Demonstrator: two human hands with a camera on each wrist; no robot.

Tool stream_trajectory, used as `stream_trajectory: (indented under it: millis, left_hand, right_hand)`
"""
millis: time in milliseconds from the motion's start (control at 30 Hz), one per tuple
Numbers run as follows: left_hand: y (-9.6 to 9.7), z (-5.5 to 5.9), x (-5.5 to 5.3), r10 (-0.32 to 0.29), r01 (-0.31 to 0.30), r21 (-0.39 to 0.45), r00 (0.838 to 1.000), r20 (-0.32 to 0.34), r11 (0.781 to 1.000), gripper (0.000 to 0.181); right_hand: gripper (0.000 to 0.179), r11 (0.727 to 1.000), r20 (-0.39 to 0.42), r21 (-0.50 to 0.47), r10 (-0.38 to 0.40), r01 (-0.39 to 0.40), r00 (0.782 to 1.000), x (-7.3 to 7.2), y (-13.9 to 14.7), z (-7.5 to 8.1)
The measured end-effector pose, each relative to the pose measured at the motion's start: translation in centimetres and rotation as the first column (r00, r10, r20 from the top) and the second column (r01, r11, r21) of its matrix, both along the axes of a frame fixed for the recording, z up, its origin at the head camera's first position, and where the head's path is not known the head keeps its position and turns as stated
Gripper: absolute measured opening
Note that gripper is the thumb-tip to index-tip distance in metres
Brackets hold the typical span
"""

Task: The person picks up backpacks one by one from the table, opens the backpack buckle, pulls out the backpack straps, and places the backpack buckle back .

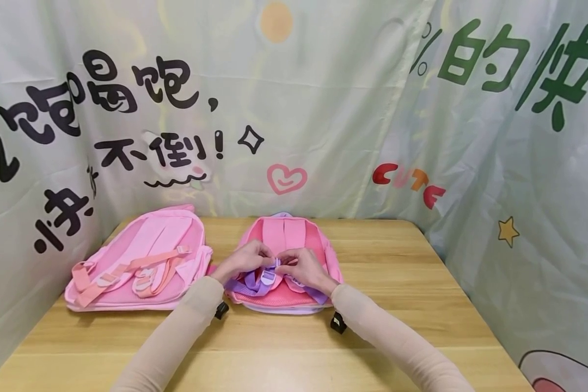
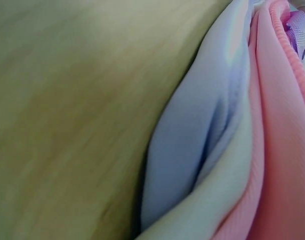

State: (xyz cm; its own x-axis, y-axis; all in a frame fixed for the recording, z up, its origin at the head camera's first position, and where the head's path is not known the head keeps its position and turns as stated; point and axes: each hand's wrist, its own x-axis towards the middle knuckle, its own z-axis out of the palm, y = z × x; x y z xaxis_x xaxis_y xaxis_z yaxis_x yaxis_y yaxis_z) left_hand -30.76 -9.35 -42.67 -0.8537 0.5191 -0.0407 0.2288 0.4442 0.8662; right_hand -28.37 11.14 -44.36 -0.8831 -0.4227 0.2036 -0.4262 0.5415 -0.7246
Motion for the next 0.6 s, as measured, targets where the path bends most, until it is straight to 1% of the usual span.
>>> stream_trajectory:
  millis: [100, 300, 400, 500, 600]
  left_hand:
    - [-0.15, -0.26, -0.03, -0.013, 0.013, 0.018, 1.0, -0.002, 1.0, 0.012]
    - [-0.66, 0.14, -0.09, -0.04, 0.04, -0.003, 0.999, -0.017, 0.999, 0.013]
    - [-0.76, 0.38, -0.03, -0.046, 0.045, -0.018, 0.998, -0.034, 0.999, 0.013]
    - [-0.69, 0.49, 0.05, -0.033, 0.033, -0.026, 0.999, -0.03, 0.999, 0.012]
    - [-0.56, 0.46, 0.08, -0.01, 0.01, -0.025, 1.0, -0.007, 1.0, 0.012]
  right_hand:
    - [0.025, 1.0, -0.007, -0.002, 0.005, -0.005, 1.0, 0.11, 0.01, 0.0]
    - [0.025, 1.0, -0.017, 0.01, 0.014, -0.014, 1.0, 0.15, 0.08, 0.09]
    - [0.025, 1.0, -0.016, 0.006, 0.003, -0.003, 1.0, 0.15, 0.16, 0.09]
    - [0.025, 1.0, -0.019, 0.006, -0.003, 0.004, 1.0, 0.1, 0.17, 0.11]
    - [0.026, 1.0, -0.018, -0.001, -0.001, 0.001, 1.0, 0.06, 0.14, 0.17]
